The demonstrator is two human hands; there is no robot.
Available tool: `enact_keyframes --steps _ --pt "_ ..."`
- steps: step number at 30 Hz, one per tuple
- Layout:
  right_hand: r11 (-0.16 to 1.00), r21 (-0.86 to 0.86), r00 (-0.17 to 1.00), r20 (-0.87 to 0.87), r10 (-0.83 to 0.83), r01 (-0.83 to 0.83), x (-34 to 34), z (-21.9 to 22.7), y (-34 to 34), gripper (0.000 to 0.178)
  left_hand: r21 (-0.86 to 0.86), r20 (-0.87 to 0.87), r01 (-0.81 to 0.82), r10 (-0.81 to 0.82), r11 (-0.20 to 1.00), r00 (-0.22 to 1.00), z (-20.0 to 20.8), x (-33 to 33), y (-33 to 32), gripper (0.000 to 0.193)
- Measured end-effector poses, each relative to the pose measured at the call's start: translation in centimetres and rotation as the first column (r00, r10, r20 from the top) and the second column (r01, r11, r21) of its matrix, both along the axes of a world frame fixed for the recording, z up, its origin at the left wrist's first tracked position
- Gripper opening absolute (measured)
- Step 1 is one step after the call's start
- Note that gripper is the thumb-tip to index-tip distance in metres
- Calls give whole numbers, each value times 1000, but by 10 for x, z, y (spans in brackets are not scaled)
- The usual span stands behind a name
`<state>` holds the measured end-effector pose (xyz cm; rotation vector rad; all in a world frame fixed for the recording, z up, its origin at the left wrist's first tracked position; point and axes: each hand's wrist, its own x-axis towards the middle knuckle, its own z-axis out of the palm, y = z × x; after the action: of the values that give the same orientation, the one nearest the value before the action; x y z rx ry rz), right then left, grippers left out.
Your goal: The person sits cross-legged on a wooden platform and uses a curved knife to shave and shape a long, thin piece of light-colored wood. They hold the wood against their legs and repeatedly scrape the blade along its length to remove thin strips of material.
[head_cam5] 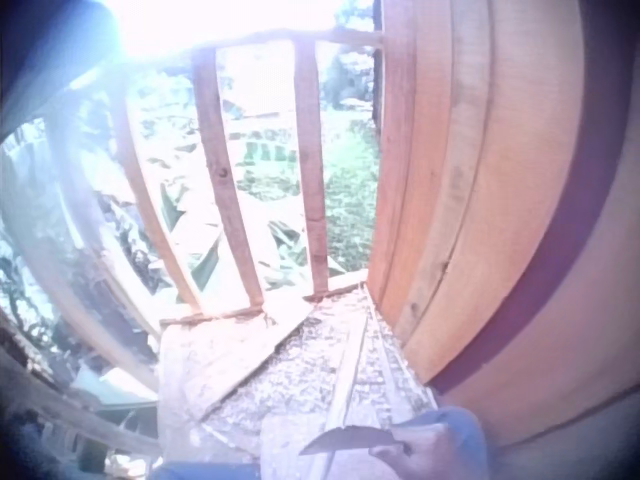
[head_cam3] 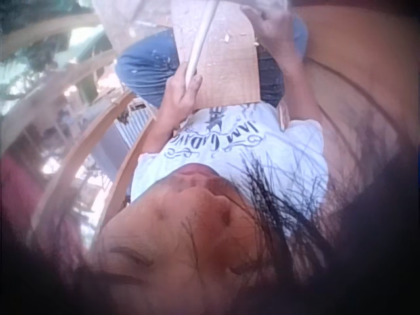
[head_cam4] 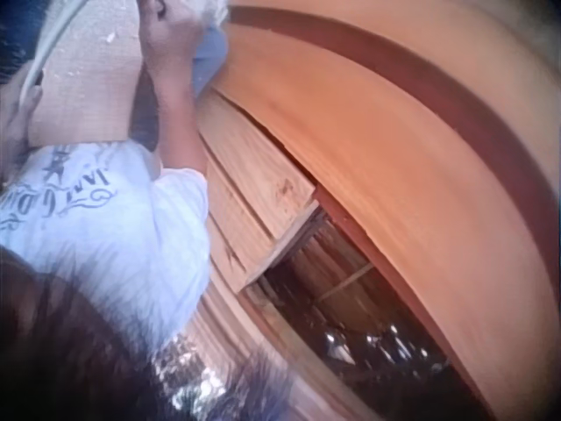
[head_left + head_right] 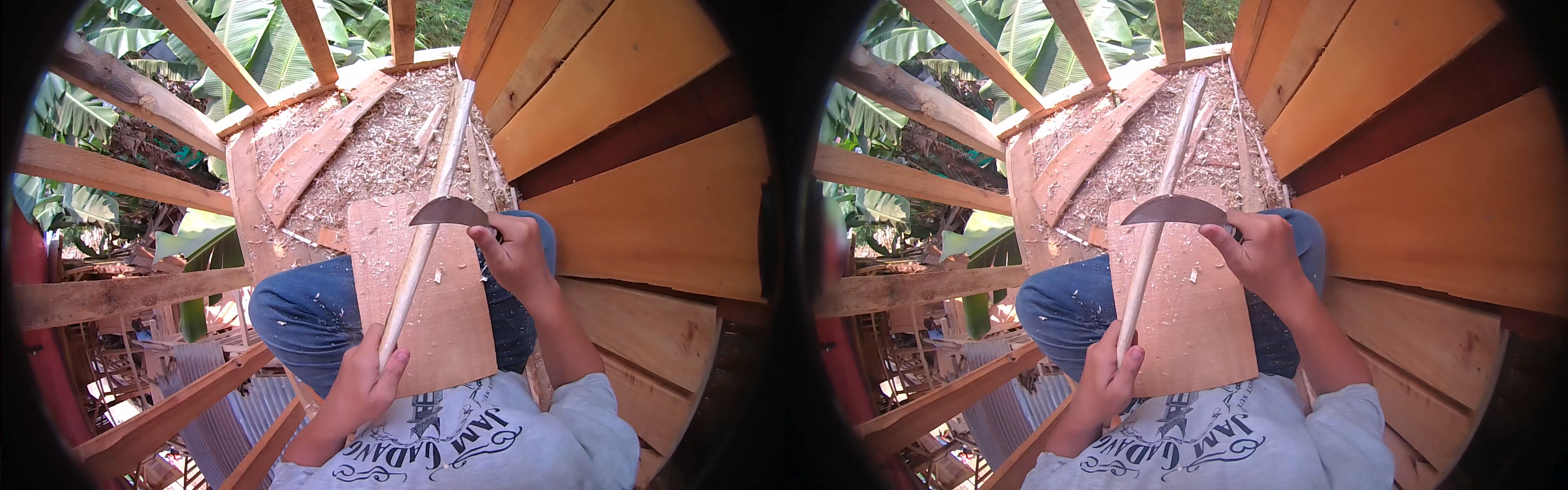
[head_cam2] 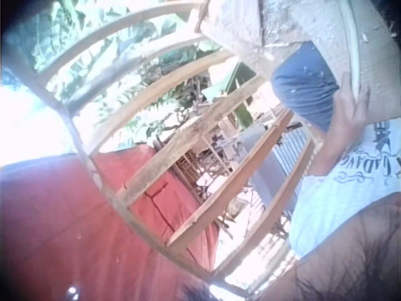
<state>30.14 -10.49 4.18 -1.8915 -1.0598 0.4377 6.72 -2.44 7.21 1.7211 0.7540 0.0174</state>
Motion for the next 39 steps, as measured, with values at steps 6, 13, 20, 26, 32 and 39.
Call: enact_keyframes --steps 6,13,20,26,32,39 --pt "980 -28 951 239 196 -195 -21 -6 -17 43 94 89 -23 14 995 996 -11 5 1 27" --pt "997 31 985 160 66 -72 -9 -15 -12 45 -52 16 11 -10 999 1000 -7 1 2 26" --pt "998 62 999 41 13 -16 -6 -17 -3 40 -5 35 -28 29 1000 999 -2 -1 2 28" --pt "949 53 911 300 283 -312 -29 -3 -15 44 188 73 12 -26 982 997 2 5 -7 28" --pt "950 69 941 176 289 -305 -33 -4 -20 39 99 35 29 -33 995 999 6 8 -8 27" --pt "970 104 976 36 216 -219 -23 0 -18 43 38 86 75 -78 996 993 3 3 -10 28"
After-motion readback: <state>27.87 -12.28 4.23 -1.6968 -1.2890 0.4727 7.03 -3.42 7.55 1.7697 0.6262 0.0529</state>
